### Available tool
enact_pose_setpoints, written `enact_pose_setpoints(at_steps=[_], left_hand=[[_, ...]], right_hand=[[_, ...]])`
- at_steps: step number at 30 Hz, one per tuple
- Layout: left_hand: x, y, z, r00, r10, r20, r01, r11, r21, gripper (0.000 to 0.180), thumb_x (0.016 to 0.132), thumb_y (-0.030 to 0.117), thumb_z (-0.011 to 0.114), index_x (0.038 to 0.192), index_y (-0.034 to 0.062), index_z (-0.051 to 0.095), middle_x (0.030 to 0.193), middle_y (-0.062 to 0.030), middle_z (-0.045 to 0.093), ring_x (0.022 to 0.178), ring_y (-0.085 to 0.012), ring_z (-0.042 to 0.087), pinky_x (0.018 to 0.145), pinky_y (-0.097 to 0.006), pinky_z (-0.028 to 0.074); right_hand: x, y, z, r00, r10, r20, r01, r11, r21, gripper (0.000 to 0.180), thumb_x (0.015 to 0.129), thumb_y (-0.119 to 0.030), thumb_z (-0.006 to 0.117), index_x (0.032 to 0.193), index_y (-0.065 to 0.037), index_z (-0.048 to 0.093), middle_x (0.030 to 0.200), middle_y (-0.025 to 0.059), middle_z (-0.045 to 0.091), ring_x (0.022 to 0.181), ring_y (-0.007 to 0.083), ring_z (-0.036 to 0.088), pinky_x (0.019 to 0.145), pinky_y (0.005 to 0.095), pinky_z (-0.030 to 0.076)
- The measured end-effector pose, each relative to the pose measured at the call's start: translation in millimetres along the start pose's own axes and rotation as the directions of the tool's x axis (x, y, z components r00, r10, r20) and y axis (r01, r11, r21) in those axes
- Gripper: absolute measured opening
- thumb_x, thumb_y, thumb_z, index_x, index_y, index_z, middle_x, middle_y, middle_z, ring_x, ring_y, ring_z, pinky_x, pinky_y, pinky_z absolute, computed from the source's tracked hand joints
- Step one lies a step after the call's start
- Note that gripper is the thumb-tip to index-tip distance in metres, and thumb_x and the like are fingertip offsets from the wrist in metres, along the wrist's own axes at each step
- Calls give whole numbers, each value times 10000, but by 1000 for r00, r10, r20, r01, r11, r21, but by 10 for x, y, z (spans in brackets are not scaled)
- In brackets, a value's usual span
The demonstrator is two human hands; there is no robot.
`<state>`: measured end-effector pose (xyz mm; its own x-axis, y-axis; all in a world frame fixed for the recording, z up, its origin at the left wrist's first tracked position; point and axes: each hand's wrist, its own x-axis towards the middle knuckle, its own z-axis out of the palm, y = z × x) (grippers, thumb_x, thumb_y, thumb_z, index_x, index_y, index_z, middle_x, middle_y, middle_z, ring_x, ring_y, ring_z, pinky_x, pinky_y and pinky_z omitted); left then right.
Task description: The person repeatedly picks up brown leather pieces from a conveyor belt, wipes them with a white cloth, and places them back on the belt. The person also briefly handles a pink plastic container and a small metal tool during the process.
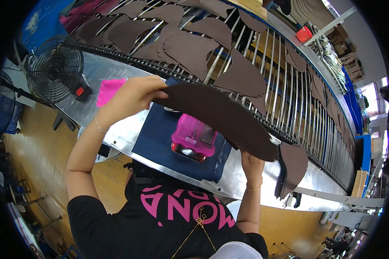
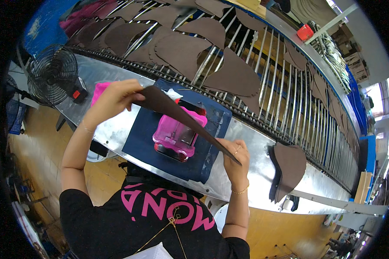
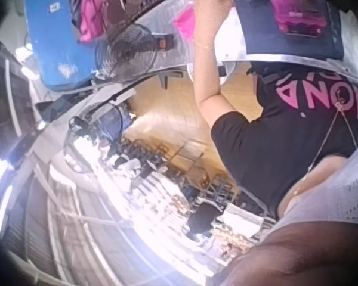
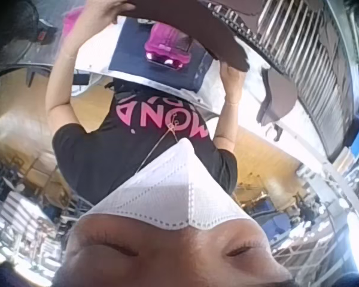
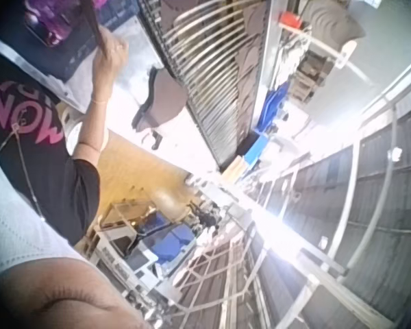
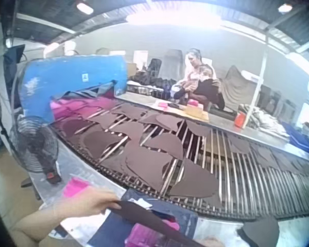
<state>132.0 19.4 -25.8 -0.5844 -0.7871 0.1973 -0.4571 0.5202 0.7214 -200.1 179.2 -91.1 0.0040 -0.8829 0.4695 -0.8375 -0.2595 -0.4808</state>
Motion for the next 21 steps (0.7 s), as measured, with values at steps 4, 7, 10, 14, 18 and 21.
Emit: enact_pose_setpoints(at_steps=[4,7,10,14,18,21], left_hand=[[220,107,379,940,336,58,-341,931,131,111,793,54,660,899,34,637,758,-64,569,600,-227,595,535,-324,475],[327,237,612,900,417,129,-428,901,71,85,779,141,684,841,85,668,770,-46,598,646,-259,613,570,-357,486],[475,444,895,846,479,235,-501,864,43,82,767,193,691,793,116,679,749,-39,597,657,-266,625,584,-371,493],[978,761,1165,766,618,176,-630,777,12,80,777,188,686,795,116,658,802,-25,570,752,-232,599,603,-345,477],[1728,1201,980,613,787,-64,-778,616,127,103,744,178,700,723,90,651,854,-55,523,860,-250,514,756,-363,432],[2046,1497,793,482,874,-59,-784,460,417,64,705,155,682,684,105,649,934,-40,512,948,-233,494,810,-375,414]], right_hand=[[-457,163,-219,962,272,-39,-269,961,58,217,738,-5,742,947,-14,684,897,104,684,850,265,626,796,345,469],[-626,266,-730,955,295,-39,-293,955,44,258,722,-45,774,969,-42,703,913,109,691,864,224,628,807,325,456],[-799,295,-1394,886,455,84,-460,887,43,119,778,-38,731,875,-3,672,712,62,639,610,107,547,572,245,428],[-818,214,-1907,773,634,17,-633,773,-35,163,812,-94,713,904,22,647,759,20,625,641,91,499,573,247,405],[-559,306,-1924,847,441,-297,-479,875,-68,212,808,-103,713,964,15,631,763,41,603,668,133,505,621,288,419],[-27,226,-1803,838,473,-272,-507,859,-68,229,816,-126,704,971,21,620,719,56,563,627,139,453,589,273,388]])
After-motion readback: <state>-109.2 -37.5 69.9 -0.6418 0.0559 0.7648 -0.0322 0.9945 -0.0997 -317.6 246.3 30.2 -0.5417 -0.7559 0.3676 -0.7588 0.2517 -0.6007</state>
